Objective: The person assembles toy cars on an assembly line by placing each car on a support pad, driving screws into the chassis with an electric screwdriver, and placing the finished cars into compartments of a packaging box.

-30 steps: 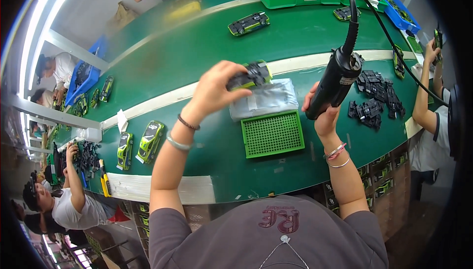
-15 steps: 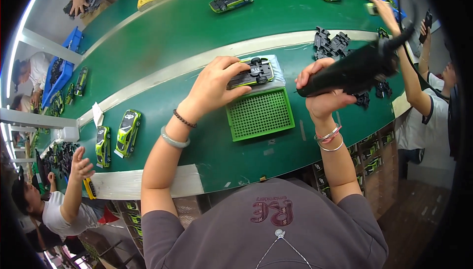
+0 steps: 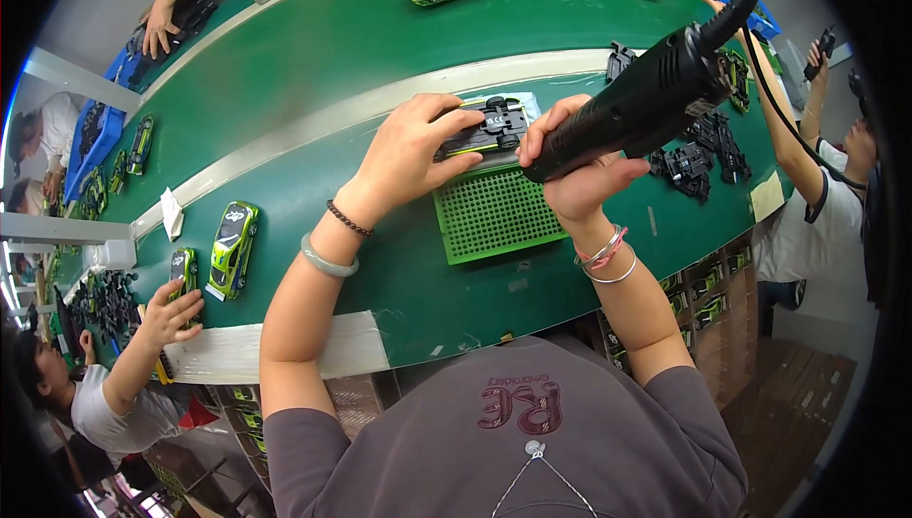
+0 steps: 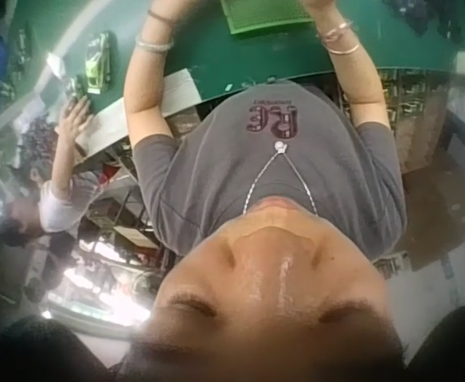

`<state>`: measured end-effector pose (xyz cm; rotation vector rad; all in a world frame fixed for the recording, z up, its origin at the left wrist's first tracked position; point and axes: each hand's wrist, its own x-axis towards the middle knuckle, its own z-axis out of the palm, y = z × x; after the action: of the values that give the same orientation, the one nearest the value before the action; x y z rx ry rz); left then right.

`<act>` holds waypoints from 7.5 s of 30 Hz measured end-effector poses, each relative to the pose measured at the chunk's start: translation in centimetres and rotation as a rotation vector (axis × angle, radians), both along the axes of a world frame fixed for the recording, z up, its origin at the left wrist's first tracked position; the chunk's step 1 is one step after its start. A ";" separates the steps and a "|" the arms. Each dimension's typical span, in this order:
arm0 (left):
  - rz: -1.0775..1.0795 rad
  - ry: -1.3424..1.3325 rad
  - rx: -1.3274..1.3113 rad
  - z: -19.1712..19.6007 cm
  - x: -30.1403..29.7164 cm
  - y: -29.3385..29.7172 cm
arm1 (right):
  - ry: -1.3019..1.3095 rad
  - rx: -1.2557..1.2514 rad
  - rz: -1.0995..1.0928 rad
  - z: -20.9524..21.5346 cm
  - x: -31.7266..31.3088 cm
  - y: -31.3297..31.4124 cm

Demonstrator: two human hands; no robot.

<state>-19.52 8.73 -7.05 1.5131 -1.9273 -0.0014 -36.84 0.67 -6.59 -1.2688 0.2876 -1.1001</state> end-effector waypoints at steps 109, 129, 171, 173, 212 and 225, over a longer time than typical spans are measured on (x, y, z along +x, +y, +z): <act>0.018 0.092 0.156 -0.2 0.1 1.3 | 0.019 0.006 -0.032 -0.3 1.3 -0.1; 0.077 0.085 0.133 0.3 1.8 2.0 | 0.109 -0.070 -0.037 -0.4 1.6 0.1; 0.003 0.301 0.314 1.3 5.1 2.7 | 0.028 -0.452 -0.133 2.6 12.5 1.5; 0.007 0.245 0.232 1.2 4.9 2.6 | -0.073 -0.246 0.066 2.9 12.3 1.9; 0.119 -0.085 0.144 8.4 8.6 -9.8 | 0.013 -0.198 -0.198 -1.8 -6.9 -4.6; 0.296 -0.317 0.384 1.6 10.8 -7.2 | 0.165 -0.206 -0.190 -2.1 -7.2 -4.5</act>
<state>-8.74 1.55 -5.42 2.1564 -2.0029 -0.0012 -44.04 -3.79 -8.65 -1.5440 0.4352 -1.2114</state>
